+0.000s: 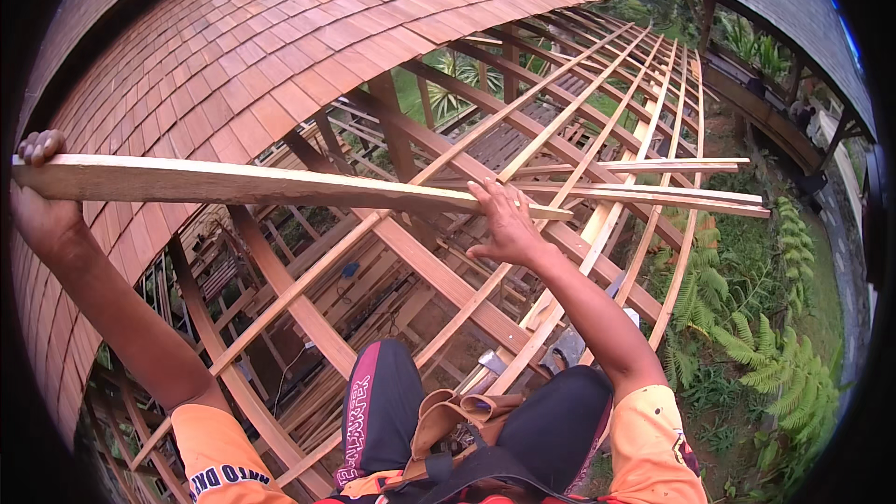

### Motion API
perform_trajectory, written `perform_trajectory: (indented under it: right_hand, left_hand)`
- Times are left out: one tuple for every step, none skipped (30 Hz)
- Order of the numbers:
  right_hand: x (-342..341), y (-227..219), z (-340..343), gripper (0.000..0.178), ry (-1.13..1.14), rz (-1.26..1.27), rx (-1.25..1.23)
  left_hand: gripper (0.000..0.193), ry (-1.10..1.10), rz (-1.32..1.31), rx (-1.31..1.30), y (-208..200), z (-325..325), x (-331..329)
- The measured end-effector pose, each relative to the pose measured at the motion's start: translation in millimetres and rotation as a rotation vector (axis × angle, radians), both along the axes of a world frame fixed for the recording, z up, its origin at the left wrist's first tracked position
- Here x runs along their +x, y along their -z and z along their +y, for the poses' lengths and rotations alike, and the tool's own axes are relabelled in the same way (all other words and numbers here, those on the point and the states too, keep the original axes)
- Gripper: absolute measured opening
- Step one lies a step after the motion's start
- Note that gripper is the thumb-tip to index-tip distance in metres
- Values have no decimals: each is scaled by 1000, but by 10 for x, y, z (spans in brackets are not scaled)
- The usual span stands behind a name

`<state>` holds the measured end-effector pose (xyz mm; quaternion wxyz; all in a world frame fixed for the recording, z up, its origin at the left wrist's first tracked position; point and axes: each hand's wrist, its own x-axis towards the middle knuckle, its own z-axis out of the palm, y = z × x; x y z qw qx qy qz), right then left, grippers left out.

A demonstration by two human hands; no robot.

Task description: The person measures and secures wooden battens on a roof structure using a measuring tape, a pencil to mark the wood, and a hammer to drive nails.

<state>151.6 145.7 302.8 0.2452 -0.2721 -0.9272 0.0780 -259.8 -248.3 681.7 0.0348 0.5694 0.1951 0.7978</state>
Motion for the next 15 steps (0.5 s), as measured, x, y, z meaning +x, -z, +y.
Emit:
perform_trajectory:
  right_hand:
    - [-150,242,93,110,-62,135,-2]
    - [-413,288,14,87,-140,255,178]
    - [-630,321,4,74,-270,253,136]
    - [-849,379,-114,61,-412,250,67]
    - [-1091,329,-300,53,-499,234,101]
    - [-1278,274,-574,45,-609,231,122]
    - [-1323,334,-794,45,-629,86,101]
    - [-1364,397,-869,47,-707,50,106]
    - [-1411,394,-863,50,-763,100,114]
    - [-1341,389,-783,55,-688,2,86]
    - [-1412,268,-730,62,-680,-9,164]
    - [-1510,285,-800,65,-684,-4,220]
    - [-1466,443,-763,64,-650,-97,241]
    - [-1541,471,-915,62,-672,-133,182]
    - [-1623,543,-978,60,-694,-173,202]
  left_hand:
    - [51,-38,-97,14,135,-383,-331]
    - [55,-108,-178,22,257,-927,-591]
    - [58,-183,-259,35,409,-1479,-790]
    - [61,-276,-327,31,501,-1991,-885]
    - [64,-369,-395,49,766,-2507,-889]
    - [67,-464,-464,65,1020,-2985,-815]
    - [68,-603,-490,5,1339,-3186,-795]
    - [67,-599,-613,36,1701,-3334,-753]
    - [63,-620,-688,147,2205,-3347,-835]
    - [57,-515,-857,257,2488,-3009,-895]
    - [52,-595,-911,296,2804,-2998,-1005]
    - [50,-792,-998,227,3156,-3179,-1125]
    - [50,-797,-1095,155,3544,-3132,-1099]
    - [50,-803,-1263,175,3846,-3261,-972]
    - [49,-868,-1416,218,4210,-3270,-840]
